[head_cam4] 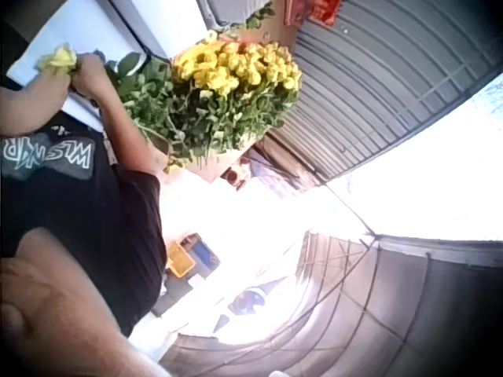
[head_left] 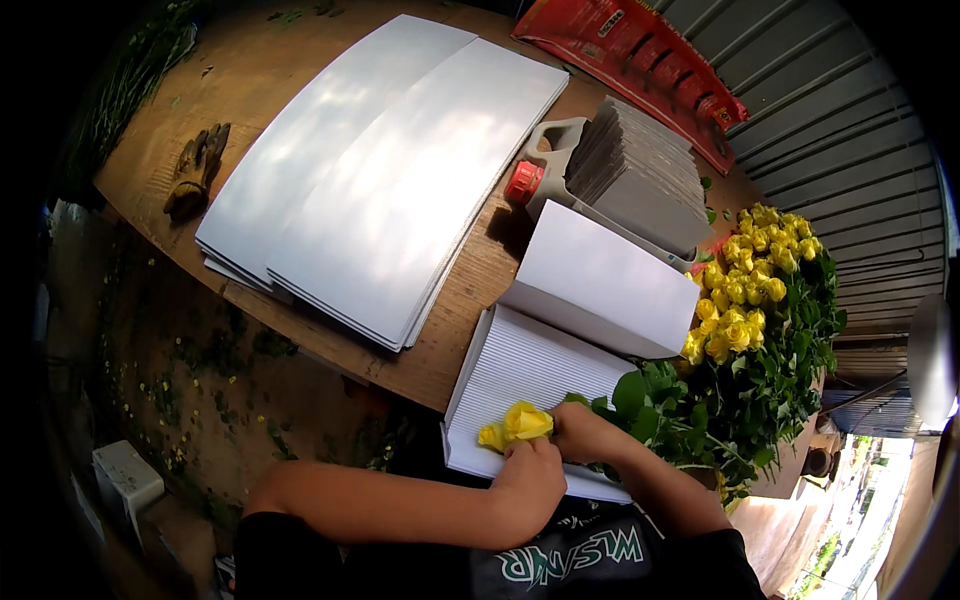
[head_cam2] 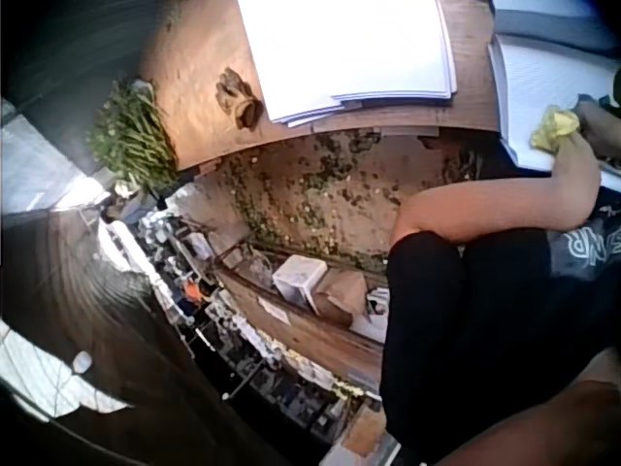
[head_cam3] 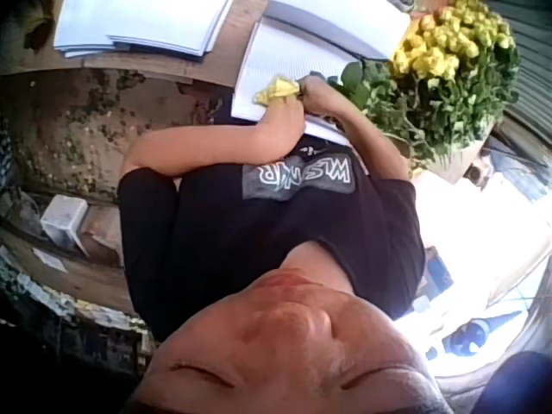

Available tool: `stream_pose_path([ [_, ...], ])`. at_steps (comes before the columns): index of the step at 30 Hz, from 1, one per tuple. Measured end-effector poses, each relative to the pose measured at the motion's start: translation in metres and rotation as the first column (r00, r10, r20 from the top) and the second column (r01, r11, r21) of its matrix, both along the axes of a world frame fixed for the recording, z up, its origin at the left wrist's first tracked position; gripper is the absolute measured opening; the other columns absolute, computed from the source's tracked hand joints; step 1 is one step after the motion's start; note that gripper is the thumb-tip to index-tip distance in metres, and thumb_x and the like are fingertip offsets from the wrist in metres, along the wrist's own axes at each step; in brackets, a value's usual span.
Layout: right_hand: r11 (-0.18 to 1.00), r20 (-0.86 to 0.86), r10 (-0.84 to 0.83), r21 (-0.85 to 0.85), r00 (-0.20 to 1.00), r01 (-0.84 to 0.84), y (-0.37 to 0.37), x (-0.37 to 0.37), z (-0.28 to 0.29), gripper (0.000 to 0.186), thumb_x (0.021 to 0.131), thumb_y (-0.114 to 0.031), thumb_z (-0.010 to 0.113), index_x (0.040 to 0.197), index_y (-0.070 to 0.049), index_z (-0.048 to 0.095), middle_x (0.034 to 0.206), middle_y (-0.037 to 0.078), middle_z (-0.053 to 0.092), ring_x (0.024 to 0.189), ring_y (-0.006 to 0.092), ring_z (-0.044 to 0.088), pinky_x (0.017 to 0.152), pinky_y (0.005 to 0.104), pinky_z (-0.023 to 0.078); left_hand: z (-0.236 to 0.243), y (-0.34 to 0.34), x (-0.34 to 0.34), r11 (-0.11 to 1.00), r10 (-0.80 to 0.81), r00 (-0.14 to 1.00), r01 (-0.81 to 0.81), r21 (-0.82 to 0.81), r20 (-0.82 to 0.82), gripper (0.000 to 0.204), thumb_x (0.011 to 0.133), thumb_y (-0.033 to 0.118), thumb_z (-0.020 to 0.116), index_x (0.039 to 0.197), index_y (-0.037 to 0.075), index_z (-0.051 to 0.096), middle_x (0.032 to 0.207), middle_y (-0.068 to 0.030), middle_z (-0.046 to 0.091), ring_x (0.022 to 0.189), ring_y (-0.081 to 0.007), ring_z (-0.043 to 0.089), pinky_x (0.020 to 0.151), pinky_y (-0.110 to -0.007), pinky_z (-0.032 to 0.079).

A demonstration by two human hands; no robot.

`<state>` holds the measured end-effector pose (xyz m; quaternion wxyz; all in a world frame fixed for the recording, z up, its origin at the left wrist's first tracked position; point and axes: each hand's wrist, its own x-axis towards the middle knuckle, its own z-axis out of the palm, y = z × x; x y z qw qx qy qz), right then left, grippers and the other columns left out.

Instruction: The person arranges yellow roses and green leaves on a white sheet of paper, then folds the paper to create a wrapped bouquet. They use a stapler to secure the folded paper around the stems.

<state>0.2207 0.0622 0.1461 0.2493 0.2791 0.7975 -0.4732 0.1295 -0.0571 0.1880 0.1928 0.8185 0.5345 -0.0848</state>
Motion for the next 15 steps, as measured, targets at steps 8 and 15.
stream_pose_path([
  [8,0.992,0.153,0.121,0.001,0.981,-0.123,0.016,-0.006,0.015,0.031,0.072,-0.030,0.060,0.076,0.001,0.060,0.071,0.020,0.059,0.069,0.0348,0.057,0.063,0.0387,0.044,-0.004,0.011,-0.003,0.990,0.102,0.988,-0.090,-0.104,0.119,0.019,0.067,0.012,0.053,0.076,-0.002,0.062,0.073,-0.0171,0.057,0.070,-0.0274,0.056,0.059,-0.037,0.044],
  [15,0.232,-0.477,-0.408,0.770,0.778,0.594,0.056,0.088,0.158,0.020,0.075,-0.004,0.053,0.095,0.000,0.050,0.090,0.016,0.056,0.078,0.0356,0.056,0.068,0.0395,0.045,-0.021,0.015,-0.013,0.985,-0.058,0.992,0.075,-0.152,0.112,0.012,0.069,0.009,0.051,0.069,0.000,0.058,0.066,-0.0184,0.058,0.065,-0.0281,0.057,0.058,-0.036,0.045],
])
